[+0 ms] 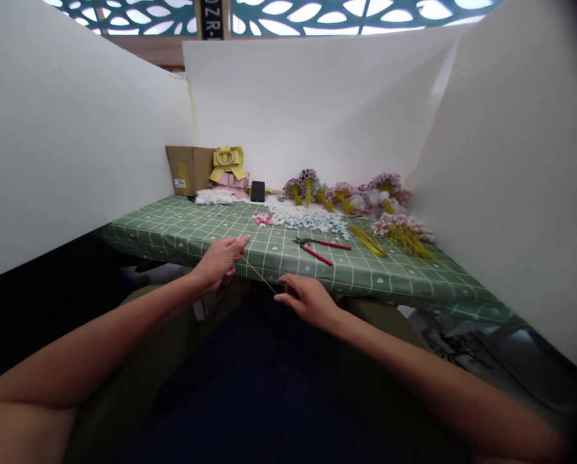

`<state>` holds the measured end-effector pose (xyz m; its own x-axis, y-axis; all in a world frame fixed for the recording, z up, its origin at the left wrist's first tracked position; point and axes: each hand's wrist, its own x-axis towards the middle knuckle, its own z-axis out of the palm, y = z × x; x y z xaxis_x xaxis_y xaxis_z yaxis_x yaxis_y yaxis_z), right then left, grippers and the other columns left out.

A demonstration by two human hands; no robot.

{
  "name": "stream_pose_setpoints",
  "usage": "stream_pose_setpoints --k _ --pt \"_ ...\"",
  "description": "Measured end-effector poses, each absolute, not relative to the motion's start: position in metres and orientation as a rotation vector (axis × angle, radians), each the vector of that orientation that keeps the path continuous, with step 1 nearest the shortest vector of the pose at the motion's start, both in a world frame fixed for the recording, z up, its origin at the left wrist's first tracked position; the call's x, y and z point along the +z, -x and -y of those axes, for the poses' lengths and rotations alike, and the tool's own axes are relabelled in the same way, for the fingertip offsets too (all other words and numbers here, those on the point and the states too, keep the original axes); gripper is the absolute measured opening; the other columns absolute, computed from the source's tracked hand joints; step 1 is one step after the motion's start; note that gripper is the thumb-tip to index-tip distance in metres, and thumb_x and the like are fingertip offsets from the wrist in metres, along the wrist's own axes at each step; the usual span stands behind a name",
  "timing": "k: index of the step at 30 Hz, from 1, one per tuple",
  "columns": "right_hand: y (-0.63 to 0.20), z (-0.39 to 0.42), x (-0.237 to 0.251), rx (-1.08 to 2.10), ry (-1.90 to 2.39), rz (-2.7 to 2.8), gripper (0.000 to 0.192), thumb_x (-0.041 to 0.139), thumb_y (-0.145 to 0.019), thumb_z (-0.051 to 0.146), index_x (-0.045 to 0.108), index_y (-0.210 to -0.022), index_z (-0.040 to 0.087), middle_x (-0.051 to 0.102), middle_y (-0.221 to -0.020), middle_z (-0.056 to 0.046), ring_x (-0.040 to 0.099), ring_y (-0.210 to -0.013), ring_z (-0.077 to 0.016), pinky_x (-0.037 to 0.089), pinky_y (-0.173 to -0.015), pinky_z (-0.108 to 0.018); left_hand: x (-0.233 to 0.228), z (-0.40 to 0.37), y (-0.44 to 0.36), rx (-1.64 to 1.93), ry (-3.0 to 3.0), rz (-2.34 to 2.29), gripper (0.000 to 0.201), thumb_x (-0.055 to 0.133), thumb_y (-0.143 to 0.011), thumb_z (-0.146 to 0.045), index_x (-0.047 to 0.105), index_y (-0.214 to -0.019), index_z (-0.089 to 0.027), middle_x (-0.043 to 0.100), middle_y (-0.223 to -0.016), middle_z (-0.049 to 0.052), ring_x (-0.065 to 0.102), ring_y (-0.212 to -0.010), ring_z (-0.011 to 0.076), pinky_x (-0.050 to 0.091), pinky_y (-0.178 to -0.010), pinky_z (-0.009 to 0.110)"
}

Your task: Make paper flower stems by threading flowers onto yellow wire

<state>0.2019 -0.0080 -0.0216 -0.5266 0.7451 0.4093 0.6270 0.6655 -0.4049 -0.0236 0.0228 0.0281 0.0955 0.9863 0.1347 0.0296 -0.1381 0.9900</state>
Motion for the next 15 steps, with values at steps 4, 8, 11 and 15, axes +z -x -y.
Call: stream_pose_setpoints --k 4,8,11,15 --pt "-0.196 0.013 -0.029 0.376 1.073 2.312 0.019 0.044 -0.093 0.024 0.055 -0.079 0.019 0.059 -0.064 0.0 0.053 -0.056 -0.0125 0.035 -0.059 -0.024 0.022 -0.021 0.021 1.164 -1.264 -1.0 0.04 0.061 -0.08 -0.052 0.052 -0.073 -0.015 0.036 -0.055 -0.007 0.023 -0.039 0.0017 0.02 -0.035 0.015" --pt "-0.2 0.011 -0.026 0.448 1.059 2.176 0.021 0.042 -0.092 0.025 0.052 -0.075 0.02 0.055 -0.061 0.0 0.051 -0.057 -0.0132 0.036 -0.059 -0.024 0.022 -0.026 0.025 1.148 -1.205 -0.85 0.03 0.068 -0.078 -0.04 0.059 -0.085 -0.012 0.046 -0.065 -0.004 0.028 -0.042 0.0001 0.03 -0.04 0.016" --pt "-0.202 0.01 -0.023 0.462 0.986 2.144 0.023 0.04 -0.093 0.027 0.051 -0.075 0.02 0.055 -0.067 -0.001 0.051 -0.064 -0.0139 0.037 -0.063 -0.024 0.022 -0.029 0.026 1.193 -1.255 -0.852 0.026 0.069 -0.078 -0.035 0.061 -0.086 -0.012 0.047 -0.066 -0.004 0.029 -0.042 -0.0003 0.032 -0.042 0.016" --pt "-0.204 0.009 -0.022 0.564 0.947 2.149 0.026 0.039 -0.093 0.029 0.05 -0.072 0.019 0.05 -0.066 0.001 0.048 -0.065 -0.0129 0.036 -0.064 -0.024 0.022 -0.031 0.026 1.223 -1.352 -0.94 0.029 0.066 -0.079 -0.04 0.059 -0.082 -0.012 0.041 -0.059 -0.006 0.027 -0.039 0.0004 0.032 -0.039 0.017"
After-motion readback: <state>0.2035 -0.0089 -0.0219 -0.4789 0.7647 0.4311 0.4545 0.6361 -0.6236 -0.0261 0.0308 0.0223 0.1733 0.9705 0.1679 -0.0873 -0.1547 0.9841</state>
